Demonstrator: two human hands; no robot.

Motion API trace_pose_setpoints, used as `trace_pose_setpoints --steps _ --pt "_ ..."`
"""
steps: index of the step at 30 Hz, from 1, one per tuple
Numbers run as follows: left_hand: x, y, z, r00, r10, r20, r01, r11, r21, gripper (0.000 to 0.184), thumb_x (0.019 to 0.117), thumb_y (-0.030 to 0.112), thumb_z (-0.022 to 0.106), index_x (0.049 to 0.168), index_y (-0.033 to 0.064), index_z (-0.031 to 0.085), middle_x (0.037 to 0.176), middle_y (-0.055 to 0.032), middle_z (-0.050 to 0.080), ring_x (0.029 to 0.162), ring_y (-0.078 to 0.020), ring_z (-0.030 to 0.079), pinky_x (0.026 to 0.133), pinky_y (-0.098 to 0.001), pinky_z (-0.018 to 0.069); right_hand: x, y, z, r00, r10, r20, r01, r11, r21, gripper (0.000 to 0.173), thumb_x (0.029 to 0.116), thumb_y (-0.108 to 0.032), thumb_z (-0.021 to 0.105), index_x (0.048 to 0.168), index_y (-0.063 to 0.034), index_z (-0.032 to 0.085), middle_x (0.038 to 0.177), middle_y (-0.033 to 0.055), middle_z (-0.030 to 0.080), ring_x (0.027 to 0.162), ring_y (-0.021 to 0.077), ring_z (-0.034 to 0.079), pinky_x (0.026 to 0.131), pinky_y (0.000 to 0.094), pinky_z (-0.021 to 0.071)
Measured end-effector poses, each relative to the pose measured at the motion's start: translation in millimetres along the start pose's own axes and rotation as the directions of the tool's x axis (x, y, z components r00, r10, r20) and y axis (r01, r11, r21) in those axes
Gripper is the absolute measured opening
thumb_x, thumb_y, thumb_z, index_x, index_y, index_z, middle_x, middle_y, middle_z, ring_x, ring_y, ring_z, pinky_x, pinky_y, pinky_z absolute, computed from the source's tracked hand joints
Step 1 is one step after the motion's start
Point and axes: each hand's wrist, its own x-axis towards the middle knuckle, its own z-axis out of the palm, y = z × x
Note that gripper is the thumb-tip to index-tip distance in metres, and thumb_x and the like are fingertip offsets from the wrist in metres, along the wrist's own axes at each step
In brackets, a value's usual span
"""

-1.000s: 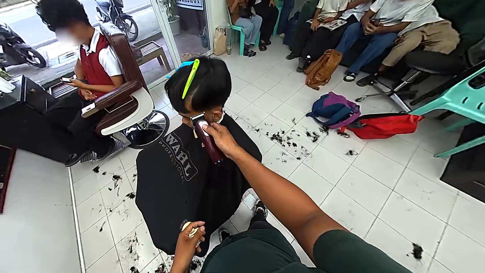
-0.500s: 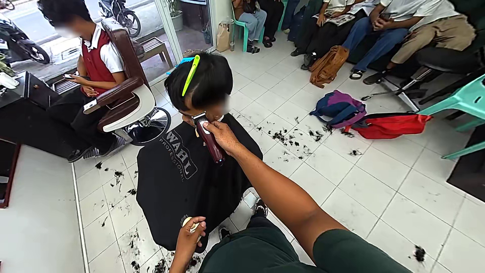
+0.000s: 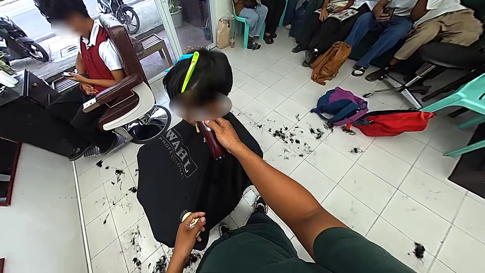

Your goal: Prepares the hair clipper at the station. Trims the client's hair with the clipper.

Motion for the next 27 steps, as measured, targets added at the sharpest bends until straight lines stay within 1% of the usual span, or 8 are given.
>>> trace_pose_setpoints --steps 3,7,9,11,14,17,22,27 --pt "1 0 0 1.000 -0.003 0.003 0.003 1.000 0.013 0.018 0.1007 0.006 0.062 0.116 0.0003 0.069 0.089 -0.0063 0.072 0.066 -0.0097 0.066 0.052 -0.0229 0.0528 0 0 -3 0.999 0.053 0.005 -0.053 0.998 -0.034 0.044 0.1079 -0.042 0.050 0.113 -0.0004 0.063 0.090 0.0146 0.067 0.074 0.0225 0.067 0.070 0.0417 0.0580" --pt "1 0 1 1.000 -0.009 0.006 0.009 1.000 0.005 0.017 0.1007 0.005 0.062 0.116 0.0004 0.070 0.088 -0.0064 0.072 0.065 -0.0099 0.066 0.051 -0.0225 0.0528 7 5 -1 1.000 -0.017 -0.020 0.018 0.998 0.057 0.043 0.1082 -0.039 0.050 0.122 0.0008 0.061 0.097 0.0168 0.070 0.080 0.0262 0.071 0.076 0.0450 0.0613" --pt "0 2 2 1.000 -0.013 0.008 0.013 1.000 0.005 0.017 0.1005 0.005 0.062 0.115 0.0005 0.070 0.088 -0.0063 0.072 0.065 -0.0097 0.066 0.052 -0.0223 0.0527 0 5 -2 1.000 -0.019 -0.013 0.019 1.000 0.017 0.047 0.1074 -0.046 0.049 0.123 -0.0032 0.061 0.095 0.0157 0.069 0.075 0.0255 0.070 0.069 0.0440 0.0610" --pt "0 1 3 1.000 -0.011 0.009 0.011 1.000 0.001 0.017 0.1004 0.005 0.062 0.115 0.0003 0.070 0.089 -0.0066 0.072 0.066 -0.0101 0.066 0.052 -0.0225 0.0528 -4 5 -4 0.999 0.034 0.004 -0.034 0.999 -0.005 0.049 0.1067 -0.049 0.049 0.116 -0.0035 0.063 0.089 0.0154 0.068 0.070 0.0251 0.067 0.065 0.0432 0.0589" --pt "1 0 3 1.000 -0.003 0.017 0.003 1.000 0.000 0.017 0.1006 0.005 0.062 0.115 0.0005 0.070 0.088 -0.0058 0.072 0.065 -0.0093 0.066 0.052 -0.0219 0.0525 3 4 -3 0.999 0.038 -0.001 -0.038 0.998 0.041 0.044 0.1085 -0.041 0.049 0.113 0.0011 0.063 0.091 0.0154 0.068 0.075 0.0238 0.069 0.071 0.0420 0.0602" --pt "1 -1 4 1.000 -0.003 0.020 0.003 1.000 0.001 0.017 0.1005 0.005 0.062 0.115 0.0008 0.070 0.088 -0.0060 0.072 0.065 -0.0096 0.067 0.051 -0.0220 0.0526 10 9 0 0.999 -0.021 -0.024 0.023 0.994 0.105 0.042 0.1089 -0.035 0.049 0.120 0.0039 0.061 0.096 0.0179 0.069 0.081 0.0268 0.072 0.077 0.0446 0.0618" --pt "1 0 5 1.000 -0.007 0.013 0.007 1.000 0.007 0.018 0.1005 0.004 0.062 0.116 -0.0001 0.069 0.088 -0.0061 0.072 0.065 -0.0090 0.066 0.051 -0.0216 0.0523 -5 2 -7 0.997 0.080 -0.006 -0.080 0.996 0.034 0.047 0.1084 -0.045 0.047 0.114 -0.0020 0.064 0.090 0.0143 0.068 0.073 0.0217 0.067 0.069 0.0400 0.0581" --pt "2 -1 5 1.000 -0.014 0.020 0.014 1.000 0.008 0.017 0.1006 0.006 0.063 0.116 0.0007 0.070 0.088 -0.0058 0.072 0.065 -0.0092 0.067 0.051 -0.0219 0.0524 6 4 -7 0.999 -0.011 -0.035 0.016 0.988 0.152 0.039 0.1105 -0.032 0.045 0.120 0.0034 0.060 0.096 0.0162 0.068 0.080 0.0237 0.070 0.076 0.0411 0.0604"
